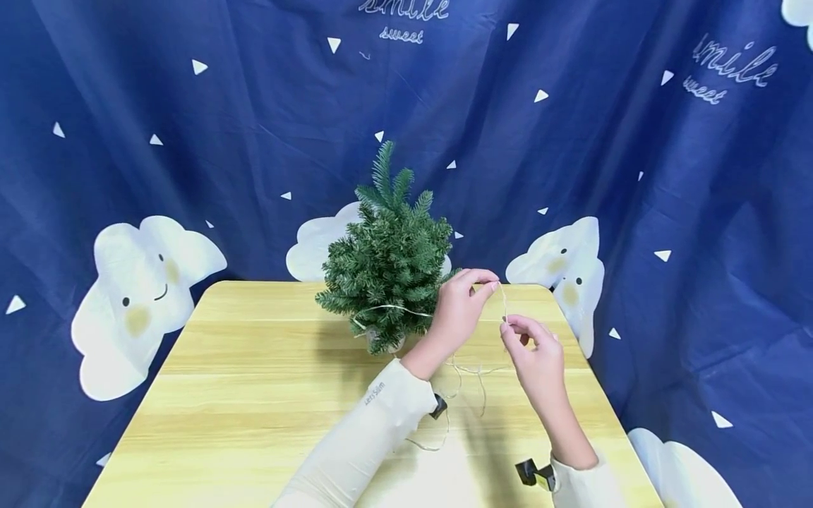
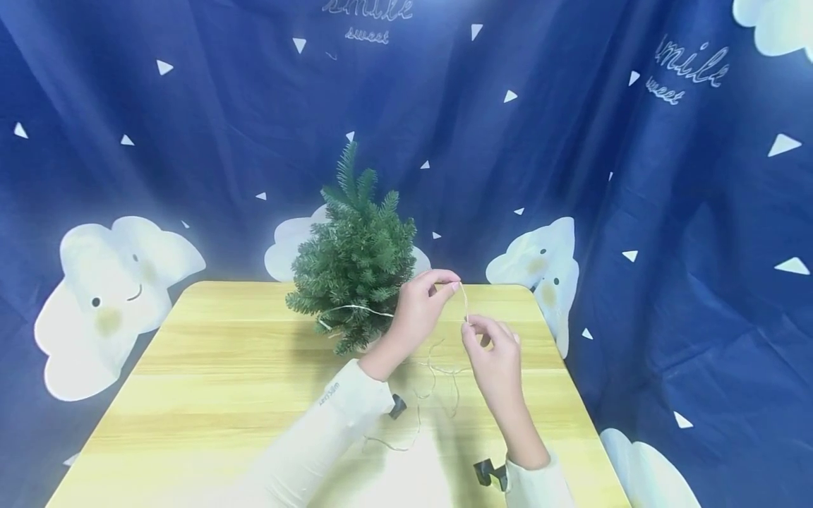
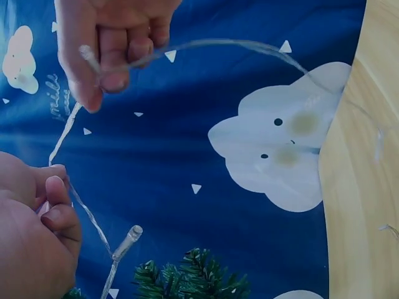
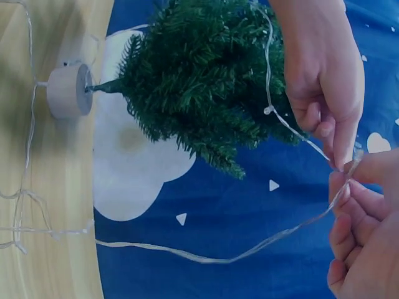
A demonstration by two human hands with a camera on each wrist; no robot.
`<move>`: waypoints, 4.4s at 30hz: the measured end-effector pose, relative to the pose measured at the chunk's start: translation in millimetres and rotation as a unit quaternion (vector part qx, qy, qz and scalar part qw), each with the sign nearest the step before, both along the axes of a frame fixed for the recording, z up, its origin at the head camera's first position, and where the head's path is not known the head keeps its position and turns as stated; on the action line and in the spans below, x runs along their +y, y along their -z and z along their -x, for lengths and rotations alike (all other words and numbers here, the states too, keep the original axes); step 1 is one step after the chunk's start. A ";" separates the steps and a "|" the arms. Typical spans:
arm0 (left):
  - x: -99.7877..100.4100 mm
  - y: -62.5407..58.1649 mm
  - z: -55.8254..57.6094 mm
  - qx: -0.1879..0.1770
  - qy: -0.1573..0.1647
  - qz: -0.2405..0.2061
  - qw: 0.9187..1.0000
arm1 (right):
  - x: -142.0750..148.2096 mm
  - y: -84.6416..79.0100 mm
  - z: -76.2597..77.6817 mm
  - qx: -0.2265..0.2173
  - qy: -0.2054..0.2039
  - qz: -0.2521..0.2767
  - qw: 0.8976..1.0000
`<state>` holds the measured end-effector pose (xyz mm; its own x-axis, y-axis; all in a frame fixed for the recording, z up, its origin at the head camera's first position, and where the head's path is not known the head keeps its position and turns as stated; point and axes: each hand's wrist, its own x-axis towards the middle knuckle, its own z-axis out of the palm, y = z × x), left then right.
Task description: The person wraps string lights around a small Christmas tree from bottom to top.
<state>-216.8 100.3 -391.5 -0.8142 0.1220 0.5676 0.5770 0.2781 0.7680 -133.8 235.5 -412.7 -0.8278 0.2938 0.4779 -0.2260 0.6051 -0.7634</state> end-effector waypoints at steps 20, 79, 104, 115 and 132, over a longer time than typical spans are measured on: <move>0.0 6.9 0.7 0.005 -0.015 0.033 0.999 | 12.8 -11.6 10.0 0.104 0.004 -0.054 0.993; 13.7 -37.5 32.8 0.006 -0.010 0.026 1.000 | 3.0 -59.7 66.5 0.120 0.058 -0.070 0.989; 20.0 -46.4 37.3 -0.025 -0.056 0.062 0.996 | -8.7 -52.3 73.3 0.123 0.062 0.014 0.990; 12.6 -55.7 36.0 0.069 -0.040 0.091 0.993 | -7.0 -71.7 70.3 0.122 0.050 -0.017 0.991; -0.5 -113.3 58.6 0.068 -0.049 0.289 0.954 | -11.2 -77.6 75.0 0.094 0.022 0.015 0.995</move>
